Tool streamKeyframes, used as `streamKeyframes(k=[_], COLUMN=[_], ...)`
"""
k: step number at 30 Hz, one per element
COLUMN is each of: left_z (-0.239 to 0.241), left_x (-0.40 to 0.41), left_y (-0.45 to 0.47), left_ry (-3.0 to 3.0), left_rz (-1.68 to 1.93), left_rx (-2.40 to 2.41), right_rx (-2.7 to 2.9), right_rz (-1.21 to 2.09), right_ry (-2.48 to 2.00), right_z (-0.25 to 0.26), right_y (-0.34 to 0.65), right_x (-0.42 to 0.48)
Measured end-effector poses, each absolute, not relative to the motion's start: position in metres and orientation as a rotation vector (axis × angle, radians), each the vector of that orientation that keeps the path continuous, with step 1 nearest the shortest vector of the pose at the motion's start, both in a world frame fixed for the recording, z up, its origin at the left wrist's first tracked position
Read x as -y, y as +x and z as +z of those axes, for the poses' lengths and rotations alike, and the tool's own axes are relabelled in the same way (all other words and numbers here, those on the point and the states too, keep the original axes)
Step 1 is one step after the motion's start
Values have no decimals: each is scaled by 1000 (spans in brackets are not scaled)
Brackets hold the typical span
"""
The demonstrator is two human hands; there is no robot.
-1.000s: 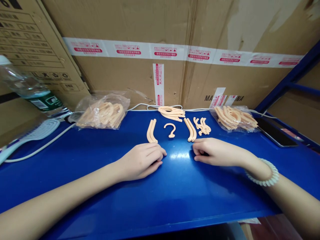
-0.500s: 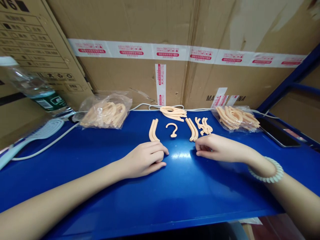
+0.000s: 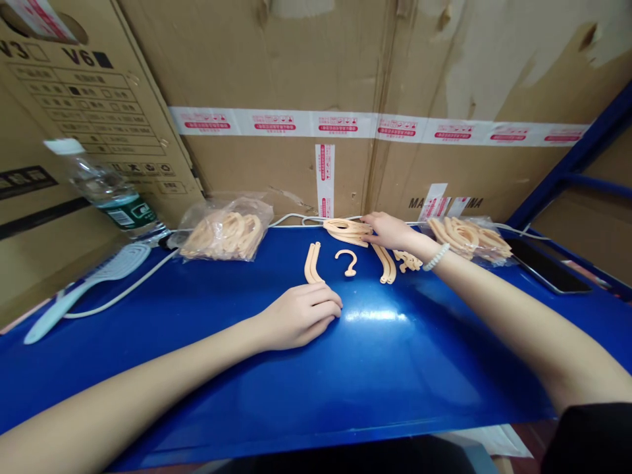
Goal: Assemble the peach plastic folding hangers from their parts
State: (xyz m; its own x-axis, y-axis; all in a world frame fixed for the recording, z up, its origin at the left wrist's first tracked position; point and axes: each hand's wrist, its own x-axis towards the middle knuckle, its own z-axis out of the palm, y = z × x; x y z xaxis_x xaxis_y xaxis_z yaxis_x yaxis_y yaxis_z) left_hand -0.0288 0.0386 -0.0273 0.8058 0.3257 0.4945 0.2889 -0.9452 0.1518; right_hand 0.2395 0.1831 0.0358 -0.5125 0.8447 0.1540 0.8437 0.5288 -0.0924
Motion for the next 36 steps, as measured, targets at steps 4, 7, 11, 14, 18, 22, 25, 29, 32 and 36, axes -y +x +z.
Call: streamKeyframes(k=[4,7,11,14,18,22,25,29,32,36], left_z=[-28,-29,-30,-31,-30,-22,-13,-7,-7,-8], left_x=[-40,-41,-41,-42,-42,-41,-38,-25,-13,-2], left_y=[-30,-30,-31,-31,-32,-32,-29,-15,-4,4], left_ry=[2900,2899,2895,2891,2829,2618,2220,1633,1543,1493], left_rz=[833,843,853,853,856,1034,1093,855,742,704], left_rx=[-487,-474,-473,-468,-464,-598,-884,-962,-953,-955], right_rx=[2530,2428,2170,1974,1829,1615,1624,1723,1777,1702], right_rz=[88,189,328,460,642,1015,1126,1187,1240,1402], right_ry=[-1421,-1369,-1310,-1267,-1173,-1026,-976,-990,-939,-887], right_z=[23,20,21,26,36,42,37,24,18,12], right_y=[233,233,237,244,262,276,271,253,244,245], right_x=[-204,-212,-210,-192,-140,-83,-55,-35,-26,-20])
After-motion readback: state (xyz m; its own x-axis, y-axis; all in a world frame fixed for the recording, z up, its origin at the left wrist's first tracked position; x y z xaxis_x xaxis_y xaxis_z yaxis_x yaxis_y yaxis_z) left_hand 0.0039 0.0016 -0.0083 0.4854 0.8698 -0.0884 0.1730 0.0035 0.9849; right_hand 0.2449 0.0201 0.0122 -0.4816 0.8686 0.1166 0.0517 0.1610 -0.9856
